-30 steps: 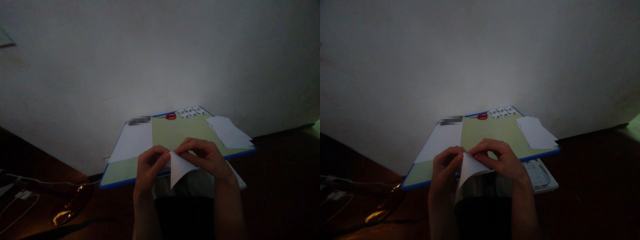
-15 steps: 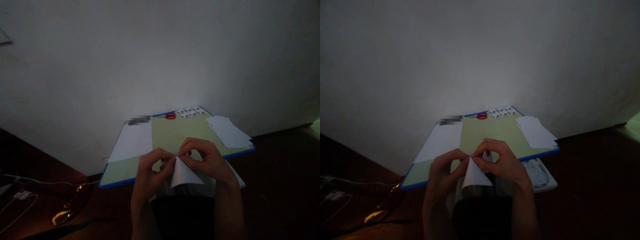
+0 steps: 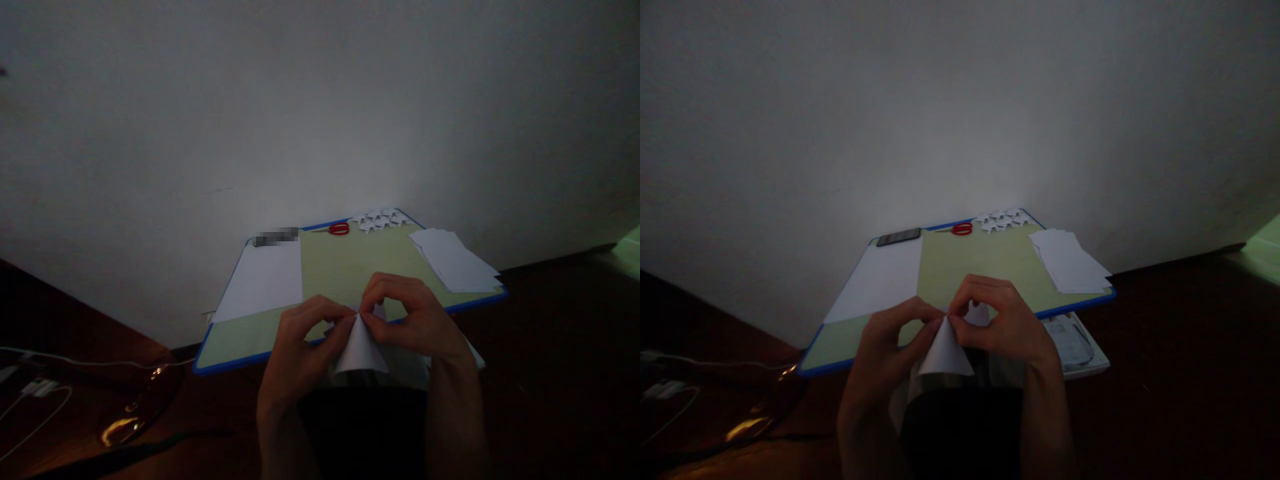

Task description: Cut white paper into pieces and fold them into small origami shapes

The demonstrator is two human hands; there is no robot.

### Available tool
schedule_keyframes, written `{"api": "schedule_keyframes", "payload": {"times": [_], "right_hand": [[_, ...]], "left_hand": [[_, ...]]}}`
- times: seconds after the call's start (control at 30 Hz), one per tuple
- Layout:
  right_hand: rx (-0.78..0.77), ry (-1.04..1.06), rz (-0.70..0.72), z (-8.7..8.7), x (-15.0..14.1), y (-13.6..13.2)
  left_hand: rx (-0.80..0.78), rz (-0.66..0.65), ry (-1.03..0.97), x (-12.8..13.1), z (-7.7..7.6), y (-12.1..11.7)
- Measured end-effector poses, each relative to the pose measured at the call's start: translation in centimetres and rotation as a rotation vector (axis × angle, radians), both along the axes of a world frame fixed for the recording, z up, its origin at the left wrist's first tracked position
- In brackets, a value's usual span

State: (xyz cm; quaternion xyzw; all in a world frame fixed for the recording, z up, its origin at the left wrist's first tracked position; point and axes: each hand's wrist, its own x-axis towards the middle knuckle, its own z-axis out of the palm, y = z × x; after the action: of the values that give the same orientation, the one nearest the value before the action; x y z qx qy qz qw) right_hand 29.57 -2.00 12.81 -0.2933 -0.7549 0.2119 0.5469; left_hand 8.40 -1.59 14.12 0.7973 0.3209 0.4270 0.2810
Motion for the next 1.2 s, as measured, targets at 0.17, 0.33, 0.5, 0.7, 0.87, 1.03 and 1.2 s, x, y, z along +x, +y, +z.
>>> {"api": "schedule_keyframes", "payload": {"times": [0.17, 0.33, 0.5, 0.7, 0.87, 1.03, 1.2], "right_hand": [[-0.011, 0.017, -0.031, 0.1, 0.0, 0.2], [-0.036, 0.044, 0.002, 0.2, -0.2, 0.2], [-0.119, 0.079, 0.045, 0.3, -0.1, -0.1], [-0.103, 0.098, 0.073, 0.1, -0.2, -0.1], [-0.070, 0.109, 0.022, -0.1, -0.3, 0.1], [-0.087, 0.139, -0.031, 0.0, -0.6, 0.1], [-0.098, 0.149, -0.058, 0.2, -1.1, -0.1]], "left_hand": [[-0.111, 0.013, -0.019, -0.5, -0.3, 0.1], [-0.113, 0.063, -0.029, -0.7, -0.7, 0.0], [-0.087, 0.070, -0.094, -0.7, -1.0, 0.3], [-0.037, 0.085, -0.119, -0.7, -1.2, 0.5], [0.040, 0.111, -0.109, -0.5, -1.1, 0.6], [0.079, 0.111, -0.104, 0.0, -1.1, 0.7], [0.104, 0.127, -0.134, 0.4, -0.9, 0.5]]}}
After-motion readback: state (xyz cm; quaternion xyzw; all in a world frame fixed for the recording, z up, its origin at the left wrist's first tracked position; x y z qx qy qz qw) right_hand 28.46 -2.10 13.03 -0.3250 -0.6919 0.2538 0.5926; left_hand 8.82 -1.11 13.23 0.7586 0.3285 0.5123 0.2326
